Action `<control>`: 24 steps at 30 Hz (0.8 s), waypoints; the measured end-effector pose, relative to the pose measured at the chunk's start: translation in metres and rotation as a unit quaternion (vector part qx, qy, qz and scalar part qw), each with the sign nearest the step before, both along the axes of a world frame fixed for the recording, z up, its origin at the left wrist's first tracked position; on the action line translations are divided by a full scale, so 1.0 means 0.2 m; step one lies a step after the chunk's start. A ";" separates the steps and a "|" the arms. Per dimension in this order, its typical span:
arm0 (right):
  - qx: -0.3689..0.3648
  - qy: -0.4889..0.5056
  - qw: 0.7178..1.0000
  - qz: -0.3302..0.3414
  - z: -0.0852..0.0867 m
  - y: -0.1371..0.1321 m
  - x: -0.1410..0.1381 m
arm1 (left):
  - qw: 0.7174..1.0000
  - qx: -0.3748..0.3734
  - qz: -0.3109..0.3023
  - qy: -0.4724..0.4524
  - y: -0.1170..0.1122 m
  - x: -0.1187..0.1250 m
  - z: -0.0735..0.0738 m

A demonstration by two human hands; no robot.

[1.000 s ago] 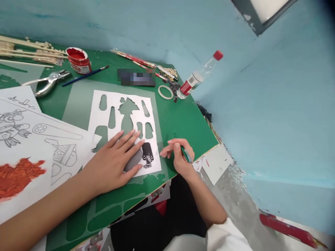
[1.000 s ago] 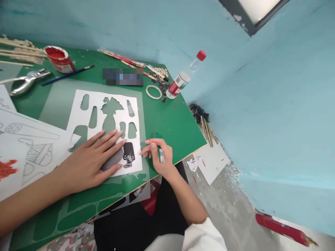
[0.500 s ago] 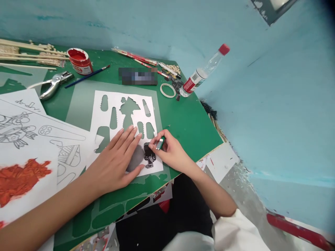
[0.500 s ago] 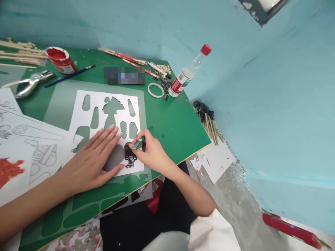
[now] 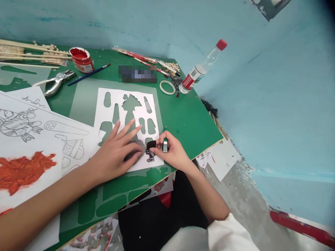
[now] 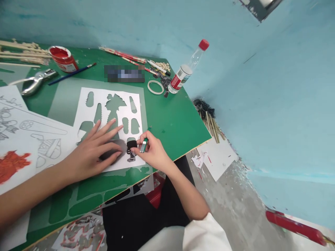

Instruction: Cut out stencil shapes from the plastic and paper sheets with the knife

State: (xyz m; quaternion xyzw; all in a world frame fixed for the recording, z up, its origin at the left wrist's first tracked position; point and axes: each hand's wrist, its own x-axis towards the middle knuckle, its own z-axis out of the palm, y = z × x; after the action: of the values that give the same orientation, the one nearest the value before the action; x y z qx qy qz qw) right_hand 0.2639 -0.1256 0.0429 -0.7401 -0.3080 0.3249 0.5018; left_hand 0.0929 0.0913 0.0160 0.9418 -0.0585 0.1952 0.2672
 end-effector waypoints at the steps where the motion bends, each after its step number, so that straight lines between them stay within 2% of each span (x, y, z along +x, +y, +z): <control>1: 0.010 -0.002 1.000 -0.004 -0.02 0.00 0.00 | 1.000 -0.006 0.002 0.000 0.00 0.00 0.00; 5: 0.057 0.004 0.998 -0.007 -0.05 0.00 -0.01 | 0.999 -0.035 0.020 0.018 -0.03 0.01 0.01; 10: 0.097 0.012 0.995 -0.005 -0.04 -0.01 -0.02 | 0.995 -0.072 0.042 0.062 -0.07 0.02 -0.01; 18: 0.107 0.015 0.994 -0.002 -0.04 0.01 -0.02 | 0.991 -0.089 0.032 0.098 -0.05 0.03 0.03; 24: 0.098 -0.006 0.995 0.002 -0.04 0.00 -0.03 | 0.992 -0.082 0.035 0.088 -0.06 0.03 0.00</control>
State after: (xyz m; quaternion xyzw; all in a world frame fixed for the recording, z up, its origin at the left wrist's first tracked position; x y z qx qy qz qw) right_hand 0.2586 -0.1246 0.0344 -0.6889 -0.3433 0.2898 0.5688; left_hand 0.0997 0.0795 0.0151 0.9317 0.0146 0.1245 0.3408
